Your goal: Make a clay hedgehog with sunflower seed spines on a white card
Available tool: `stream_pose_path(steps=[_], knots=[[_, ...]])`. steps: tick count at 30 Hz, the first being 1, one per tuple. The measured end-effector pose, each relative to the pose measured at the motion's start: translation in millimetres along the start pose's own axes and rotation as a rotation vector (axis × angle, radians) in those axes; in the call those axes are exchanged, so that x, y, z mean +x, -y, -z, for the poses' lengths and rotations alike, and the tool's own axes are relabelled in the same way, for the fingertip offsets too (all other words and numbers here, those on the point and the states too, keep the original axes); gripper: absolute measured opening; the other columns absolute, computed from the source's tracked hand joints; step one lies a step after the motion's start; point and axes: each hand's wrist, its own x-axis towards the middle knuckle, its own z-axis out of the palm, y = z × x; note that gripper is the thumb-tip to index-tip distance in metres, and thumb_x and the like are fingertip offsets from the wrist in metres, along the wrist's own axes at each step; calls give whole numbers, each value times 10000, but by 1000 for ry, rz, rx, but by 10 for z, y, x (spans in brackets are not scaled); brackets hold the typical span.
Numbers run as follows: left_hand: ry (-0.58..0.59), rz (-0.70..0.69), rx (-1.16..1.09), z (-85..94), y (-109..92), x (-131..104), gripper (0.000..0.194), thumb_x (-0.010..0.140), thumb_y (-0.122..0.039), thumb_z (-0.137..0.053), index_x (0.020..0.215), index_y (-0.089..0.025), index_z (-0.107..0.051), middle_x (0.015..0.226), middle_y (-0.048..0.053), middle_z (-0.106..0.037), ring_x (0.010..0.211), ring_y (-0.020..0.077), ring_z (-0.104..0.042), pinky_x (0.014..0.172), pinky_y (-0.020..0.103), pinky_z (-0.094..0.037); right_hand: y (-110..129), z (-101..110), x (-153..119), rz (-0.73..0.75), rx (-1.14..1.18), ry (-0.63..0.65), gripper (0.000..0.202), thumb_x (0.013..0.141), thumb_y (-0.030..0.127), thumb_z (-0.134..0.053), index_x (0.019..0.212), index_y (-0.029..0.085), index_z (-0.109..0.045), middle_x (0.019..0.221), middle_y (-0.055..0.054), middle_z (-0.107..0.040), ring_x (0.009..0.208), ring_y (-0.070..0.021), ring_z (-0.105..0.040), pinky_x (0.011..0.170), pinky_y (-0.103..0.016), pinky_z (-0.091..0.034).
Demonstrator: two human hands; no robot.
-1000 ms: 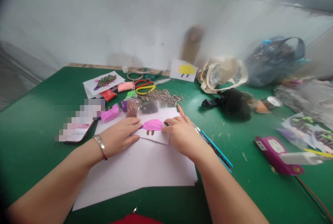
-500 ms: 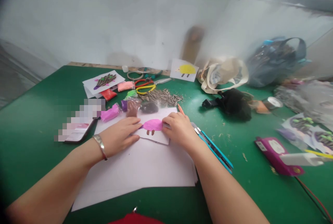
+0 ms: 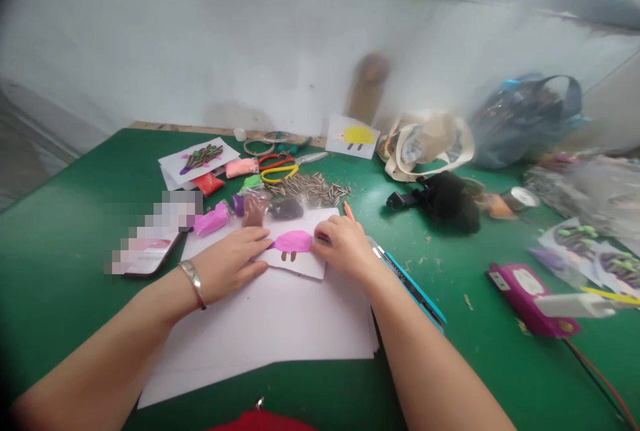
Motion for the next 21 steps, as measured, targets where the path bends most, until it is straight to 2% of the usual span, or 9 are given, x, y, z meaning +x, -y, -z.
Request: stream_pose_path(steps=[4,9,15,21], knots=[[-9,2,1,2,-7,1,244,869,-255,-484,1036,-128,-611,1109,120,-583,1076,255,-521,970,403,-419,1,-39,11,1,-39,-29,111,805,320,-610,761,221,-631,745,5,-589,764,-166,-548,1040,-506,-221],[-8,3,2,19,-18,6,235,867,-249,-480,1026,-137,-611,1109,119,-583,1070,255,-524,960,404,-425,-16,-13,14,-2,16,-3,126,831,307,-579,759,215,-628,737,7,-599,718,-151,-543,1000,-467,-292],[-17,-2,-1,26,-27,2,229,863,-262,-497,1030,-151,-607,1091,108,-590,1059,253,-528,952,405,-430,18,-43,36,-40,-54,-22,135,799,314,-601,713,211,-613,744,2,-593,748,-163,-547,1027,-514,-232],[7,14,24,37,-44,11,220,864,-261,-499,1007,-139,-613,1070,112,-592,1060,249,-527,964,385,-418,14,-27,29,-53,18,-10,201,842,345,-558,701,207,-594,705,14,-574,709,-148,-538,1019,-485,-254]])
